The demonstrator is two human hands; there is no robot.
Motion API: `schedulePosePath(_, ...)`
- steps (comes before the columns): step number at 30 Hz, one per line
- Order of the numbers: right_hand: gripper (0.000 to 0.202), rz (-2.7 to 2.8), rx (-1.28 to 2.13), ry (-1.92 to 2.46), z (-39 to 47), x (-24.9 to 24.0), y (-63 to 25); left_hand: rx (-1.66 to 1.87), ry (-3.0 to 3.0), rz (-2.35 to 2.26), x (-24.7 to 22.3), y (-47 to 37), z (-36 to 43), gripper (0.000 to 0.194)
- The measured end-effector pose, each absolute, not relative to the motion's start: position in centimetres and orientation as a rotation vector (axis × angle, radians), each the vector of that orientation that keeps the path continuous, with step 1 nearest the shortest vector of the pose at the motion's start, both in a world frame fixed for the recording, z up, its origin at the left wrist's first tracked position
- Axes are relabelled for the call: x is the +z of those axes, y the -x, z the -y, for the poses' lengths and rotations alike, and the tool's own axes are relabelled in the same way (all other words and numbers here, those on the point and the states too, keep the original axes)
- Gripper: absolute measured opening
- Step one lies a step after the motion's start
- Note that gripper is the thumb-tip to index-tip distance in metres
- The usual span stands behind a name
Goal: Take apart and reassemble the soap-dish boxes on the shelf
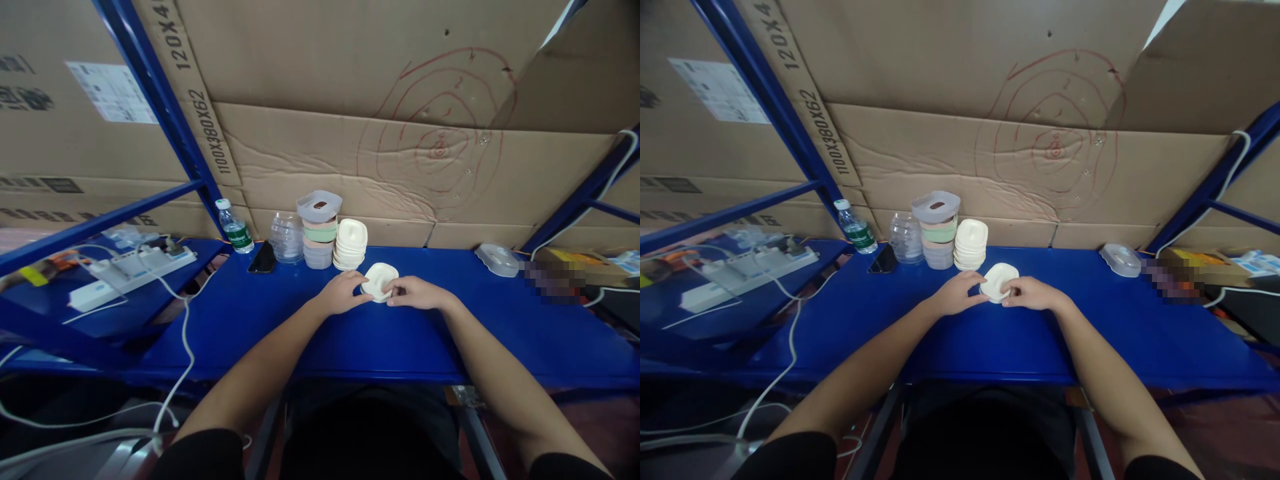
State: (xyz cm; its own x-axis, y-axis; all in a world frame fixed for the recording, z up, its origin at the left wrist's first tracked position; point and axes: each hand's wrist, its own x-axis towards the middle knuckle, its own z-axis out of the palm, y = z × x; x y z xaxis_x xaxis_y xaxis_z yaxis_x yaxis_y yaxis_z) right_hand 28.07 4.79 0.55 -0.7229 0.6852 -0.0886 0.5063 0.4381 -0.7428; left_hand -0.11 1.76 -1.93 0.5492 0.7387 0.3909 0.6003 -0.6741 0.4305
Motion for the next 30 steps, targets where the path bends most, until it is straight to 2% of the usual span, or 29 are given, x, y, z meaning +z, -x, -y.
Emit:
schedulePosePath(2,0.057,2.383,1.421,0.912,-4.5,0.5,-27.2,0.805,-2.534,-1.127,-2.1,0.2,-1.8,0.053)
schedulePosePath(4,0.063,2.272,1.445,0.852,-4.6,0.3,-26.9,0.787,-2.528,-1.141,-2.2,0.2,-1.8,0.056)
schedulePosePath(9,0.056,2.247,0.668,1.035,-6.6,-0.5,-28.6,0.722,-2.522,-1.215,-2.3,0.2,-1.8,0.057)
schedulePosePath(12,0.059,2.383,0.474,1.073,-7.5,-1.5,-29.7,0.694,-2.525,-1.268,-2.3,0.1,-1.7,0.052)
schedulePosePath(17,0.068,2.512,0.495,1.104,-7.5,-2.5,-29.4,0.701,-2.558,-1.373,-2.2,0.3,-1.9,0.041)
schedulePosePath(23,0.042,2.552,0.527,0.978,-6.0,-1.1,-27.7,0.633,-2.538,-1.521,-2.3,0.5,-2.3,0.043)
schedulePosePath(30,0.034,2.476,0.724,1.023,-4.9,-0.7,-26.5,0.839,-2.676,-1.336,-2.3,0.7,-2.6,0.033)
